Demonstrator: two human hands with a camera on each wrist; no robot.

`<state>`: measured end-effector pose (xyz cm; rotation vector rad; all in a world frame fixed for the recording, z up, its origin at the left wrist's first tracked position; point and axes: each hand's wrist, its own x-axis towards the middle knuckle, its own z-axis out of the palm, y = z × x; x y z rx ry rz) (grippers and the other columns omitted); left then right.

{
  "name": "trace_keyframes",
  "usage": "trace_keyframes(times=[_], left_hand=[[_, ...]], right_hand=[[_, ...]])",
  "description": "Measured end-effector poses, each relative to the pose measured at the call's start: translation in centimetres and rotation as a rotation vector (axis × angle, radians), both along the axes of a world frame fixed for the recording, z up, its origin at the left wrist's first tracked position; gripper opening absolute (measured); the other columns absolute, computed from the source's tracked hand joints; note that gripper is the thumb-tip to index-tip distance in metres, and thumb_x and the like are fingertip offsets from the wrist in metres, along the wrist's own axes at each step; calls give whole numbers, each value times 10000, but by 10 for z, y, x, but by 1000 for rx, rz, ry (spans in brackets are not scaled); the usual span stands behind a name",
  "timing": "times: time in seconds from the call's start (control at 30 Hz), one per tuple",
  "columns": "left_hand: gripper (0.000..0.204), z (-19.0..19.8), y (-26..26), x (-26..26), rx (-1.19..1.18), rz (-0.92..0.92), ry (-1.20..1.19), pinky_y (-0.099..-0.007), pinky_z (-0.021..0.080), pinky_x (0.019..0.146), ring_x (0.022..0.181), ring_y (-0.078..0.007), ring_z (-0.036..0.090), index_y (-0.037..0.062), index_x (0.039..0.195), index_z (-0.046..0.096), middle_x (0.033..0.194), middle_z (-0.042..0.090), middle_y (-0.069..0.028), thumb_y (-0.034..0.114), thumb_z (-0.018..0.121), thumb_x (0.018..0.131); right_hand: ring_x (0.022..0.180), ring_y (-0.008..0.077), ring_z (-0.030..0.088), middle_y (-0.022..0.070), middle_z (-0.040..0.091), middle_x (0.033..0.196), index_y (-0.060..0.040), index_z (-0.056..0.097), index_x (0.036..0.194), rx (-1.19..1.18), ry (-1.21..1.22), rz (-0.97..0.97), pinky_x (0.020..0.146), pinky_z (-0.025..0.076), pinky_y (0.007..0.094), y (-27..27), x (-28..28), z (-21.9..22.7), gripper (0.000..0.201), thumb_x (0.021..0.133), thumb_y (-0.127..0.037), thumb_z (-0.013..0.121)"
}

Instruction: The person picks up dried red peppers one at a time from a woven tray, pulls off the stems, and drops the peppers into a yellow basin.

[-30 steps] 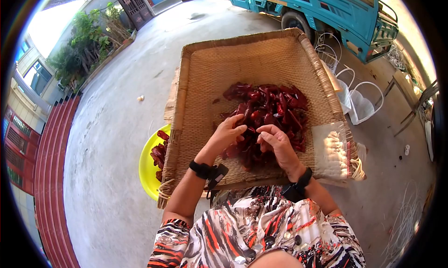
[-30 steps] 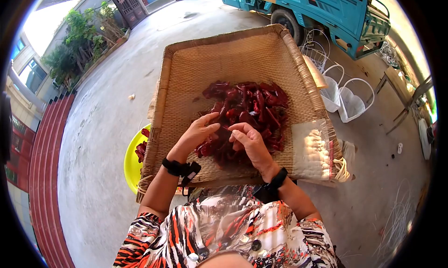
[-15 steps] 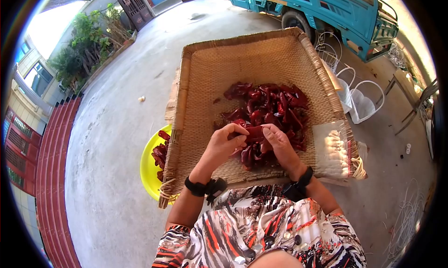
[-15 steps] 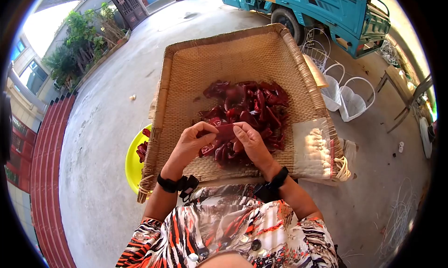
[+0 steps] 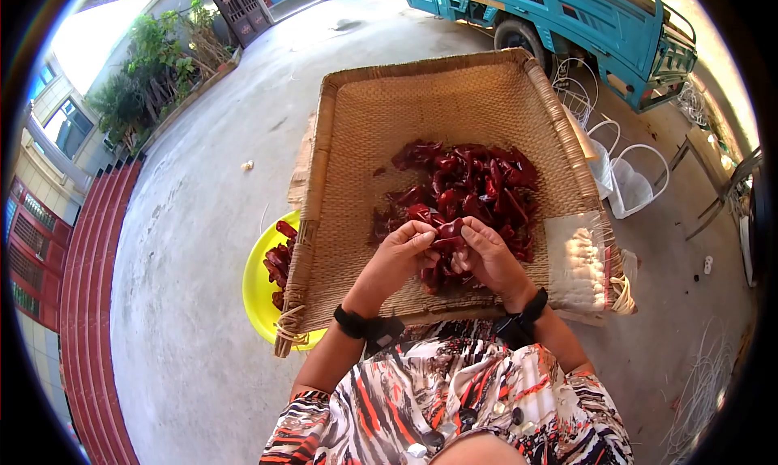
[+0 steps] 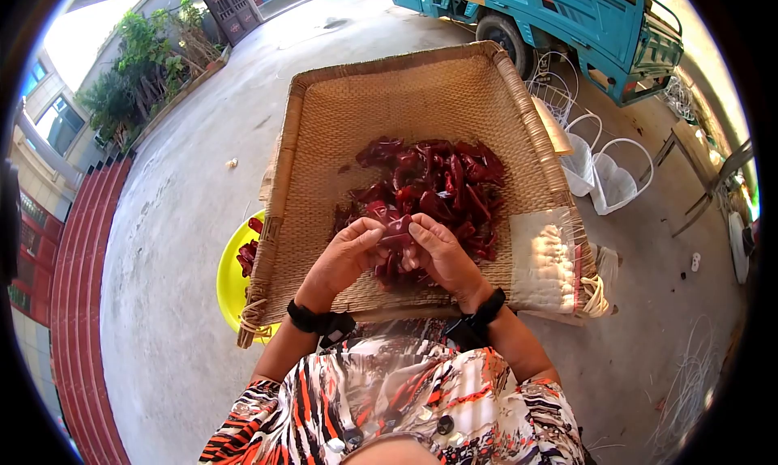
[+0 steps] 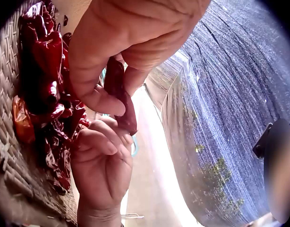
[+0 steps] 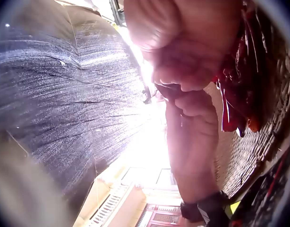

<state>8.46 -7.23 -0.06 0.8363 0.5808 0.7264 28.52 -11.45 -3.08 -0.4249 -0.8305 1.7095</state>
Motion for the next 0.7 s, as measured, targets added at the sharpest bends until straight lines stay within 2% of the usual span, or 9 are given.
trace_keyframes(times=[0.07, 0.17, 0.4, 0.5, 0.53, 0.57, 0.6, 0.67, 0.7], left_hand=[[114, 3, -2, -1, 27, 79, 65, -246, 528, 735, 822, -98, 623, 78, 1057, 596, 933, 618, 9, 122, 608, 952], [107, 8, 0, -9, 109, 216, 149, -247, 527, 722, 821, -99, 618, 75, 1055, 599, 930, 618, 3, 105, 600, 952], [271, 26, 21, -60, 357, 999, -42, -268, 510, 819, 946, -138, 601, 44, 1216, 496, 1121, 573, -80, 53, 565, 954], [407, 33, 25, -83, 426, 1250, 7, -304, 503, 876, 996, -163, 586, 46, 1330, 398, 1198, 532, -114, 42, 553, 953], [555, 36, 26, -89, 417, 1310, 46, -313, 497, 886, 1005, -160, 572, 48, 1429, 290, 1201, 513, -112, 40, 560, 944], [654, 29, 29, -99, 460, 1347, 137, -301, 492, 862, 960, -146, 570, 60, 1482, 206, 1154, 524, -98, 34, 560, 933], [643, 25, 31, -103, 478, 1369, 240, -288, 486, 848, 939, -132, 564, 55, 1479, 231, 1132, 538, -89, 34, 562, 929], [593, 20, 32, -106, 512, 1257, 396, -276, 477, 838, 923, -120, 561, 46, 1454, 304, 1103, 561, -76, 43, 568, 923], [556, 23, 29, -97, 525, 1124, 445, -276, 475, 844, 926, -122, 563, 40, 1431, 352, 1095, 571, -72, 52, 572, 921]], right_hand=[[681, 88, 551, 15, 607, 857, -63, 531, 1157, 15, 23, 21, 644, 471, 240, 2, 2, -3, 230, 1019, -244, 497], [677, 94, 550, 24, 610, 871, -70, 523, 1192, -33, -157, -166, 631, 456, 238, -1, -6, 7, 283, 1005, -282, 520], [705, 67, 562, 16, 616, 905, -66, 520, 1217, -44, -156, -143, 651, 466, 202, 1, 0, 4, 320, 983, -282, 556], [705, 62, 564, 14, 616, 900, -66, 538, 1198, -41, -148, -136, 653, 472, 202, 1, 0, 4, 294, 981, -264, 556], [704, 62, 565, 13, 616, 898, -65, 545, 1190, -39, -145, -135, 652, 473, 202, 1, 0, 5, 287, 980, -261, 556], [704, 61, 566, 12, 616, 897, -64, 551, 1182, -38, -142, -133, 651, 475, 202, 0, 0, 5, 281, 980, -259, 556], [702, 60, 567, 10, 616, 896, -64, 555, 1177, -40, -145, -133, 649, 477, 203, 0, 0, 5, 277, 979, -258, 558], [700, 59, 568, 8, 615, 895, -63, 563, 1167, -42, -151, -133, 646, 480, 204, 0, -1, 6, 271, 977, -255, 560], [699, 59, 569, 7, 615, 894, -63, 565, 1165, -46, -153, -132, 646, 482, 205, 0, -1, 6, 269, 975, -253, 563]])
